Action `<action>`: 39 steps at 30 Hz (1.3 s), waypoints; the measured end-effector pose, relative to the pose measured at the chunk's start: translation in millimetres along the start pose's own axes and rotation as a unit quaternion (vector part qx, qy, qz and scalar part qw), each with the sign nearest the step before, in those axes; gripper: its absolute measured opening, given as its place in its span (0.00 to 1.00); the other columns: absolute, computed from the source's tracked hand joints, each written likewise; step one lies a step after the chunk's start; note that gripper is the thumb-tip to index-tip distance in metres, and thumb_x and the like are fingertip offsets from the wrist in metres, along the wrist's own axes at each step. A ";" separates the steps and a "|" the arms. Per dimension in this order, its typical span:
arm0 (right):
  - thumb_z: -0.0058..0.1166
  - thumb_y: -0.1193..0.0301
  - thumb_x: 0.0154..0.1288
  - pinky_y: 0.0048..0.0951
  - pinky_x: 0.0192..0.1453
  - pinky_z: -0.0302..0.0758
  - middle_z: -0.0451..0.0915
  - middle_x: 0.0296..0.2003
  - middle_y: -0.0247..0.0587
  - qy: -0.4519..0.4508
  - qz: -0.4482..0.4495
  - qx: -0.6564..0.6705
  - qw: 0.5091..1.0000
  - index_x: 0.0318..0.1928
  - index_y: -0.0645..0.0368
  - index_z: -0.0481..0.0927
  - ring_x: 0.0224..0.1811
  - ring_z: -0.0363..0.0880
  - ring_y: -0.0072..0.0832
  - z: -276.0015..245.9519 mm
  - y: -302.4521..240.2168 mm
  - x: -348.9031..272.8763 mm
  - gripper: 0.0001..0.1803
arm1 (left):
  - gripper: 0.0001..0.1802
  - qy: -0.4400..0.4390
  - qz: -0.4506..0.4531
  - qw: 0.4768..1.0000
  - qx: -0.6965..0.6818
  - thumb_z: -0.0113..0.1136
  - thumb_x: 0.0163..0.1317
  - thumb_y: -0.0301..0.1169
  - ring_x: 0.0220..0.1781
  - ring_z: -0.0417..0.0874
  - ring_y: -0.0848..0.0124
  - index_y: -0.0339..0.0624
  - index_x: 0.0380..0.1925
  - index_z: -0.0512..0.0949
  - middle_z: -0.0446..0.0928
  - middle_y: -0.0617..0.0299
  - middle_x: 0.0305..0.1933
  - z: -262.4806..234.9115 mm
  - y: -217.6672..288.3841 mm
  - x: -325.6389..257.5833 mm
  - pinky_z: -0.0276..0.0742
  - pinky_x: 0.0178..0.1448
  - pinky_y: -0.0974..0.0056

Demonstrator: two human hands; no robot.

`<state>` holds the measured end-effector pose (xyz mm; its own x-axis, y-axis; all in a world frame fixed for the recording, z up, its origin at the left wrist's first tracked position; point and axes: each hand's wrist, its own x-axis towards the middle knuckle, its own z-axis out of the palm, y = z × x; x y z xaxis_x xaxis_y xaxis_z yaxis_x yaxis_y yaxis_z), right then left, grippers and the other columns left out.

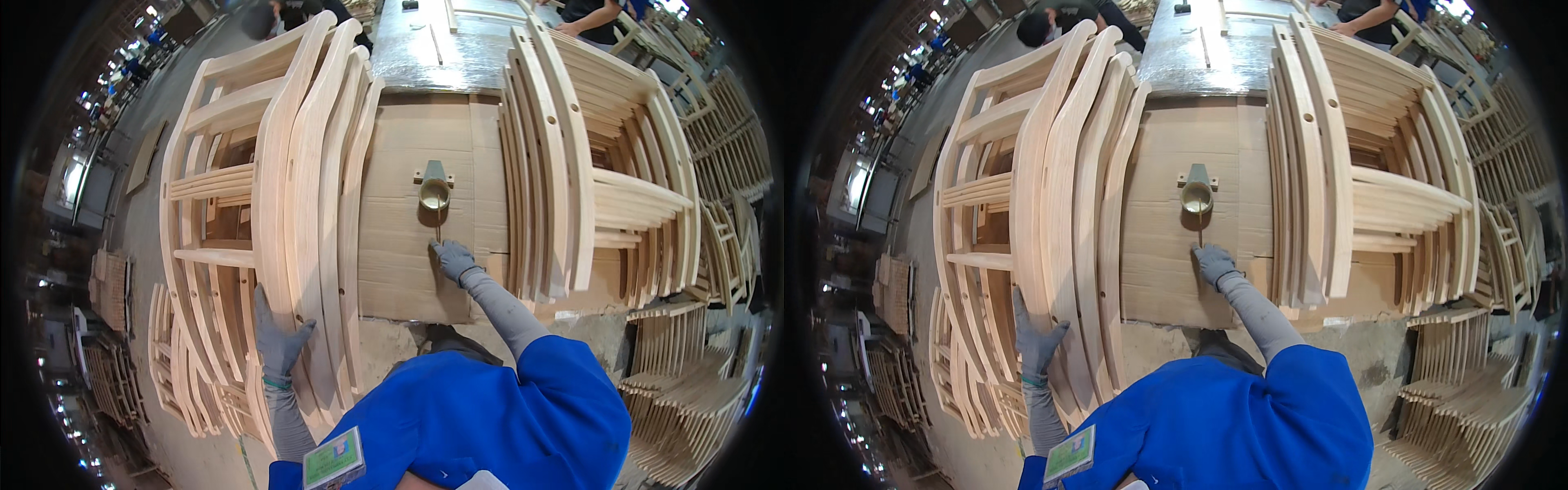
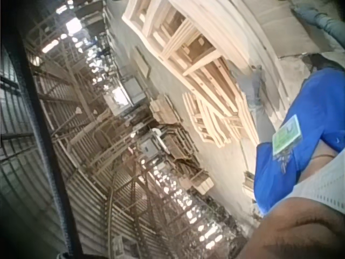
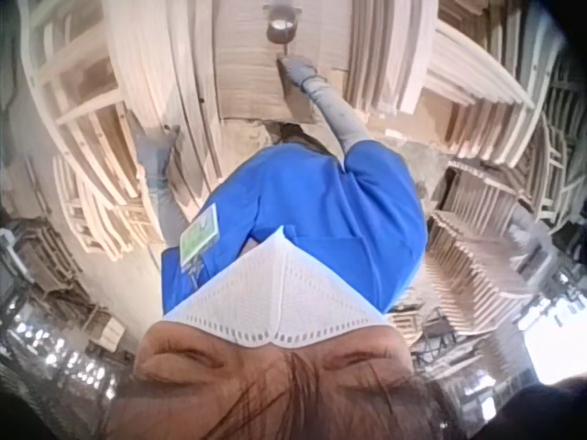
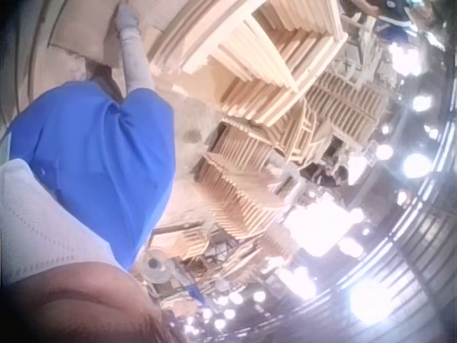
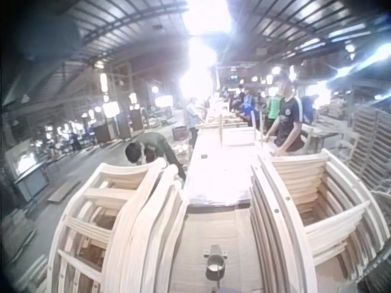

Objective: The person applies glue to wooden chair frames using a brush and a small container. They repeatedly dip the brush into the container and spread glue along joints and edges of multiple frames, then place the frames on a nearby stack.

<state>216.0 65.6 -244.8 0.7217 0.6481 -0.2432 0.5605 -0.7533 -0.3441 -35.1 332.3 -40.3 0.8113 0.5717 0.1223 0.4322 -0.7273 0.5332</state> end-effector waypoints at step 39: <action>0.59 0.73 0.56 0.24 0.48 0.72 0.79 0.38 0.40 -0.199 -0.417 0.485 0.743 0.44 0.70 0.75 0.41 0.77 0.25 -252.0 -244.7 -42.4 0.17 | 0.42 -0.261 0.009 0.489 -0.833 0.45 0.60 0.58 0.65 0.63 0.58 0.39 0.65 0.51 0.57 0.51 0.65 2.7 56.4 -43.6 0.55 0.69 0.53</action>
<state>150.7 194.2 78.2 0.0039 0.9710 0.2389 0.0494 0.2384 -0.9699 -45.0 265.3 -17.9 0.9866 0.0809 0.1420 -0.1449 0.8348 0.5312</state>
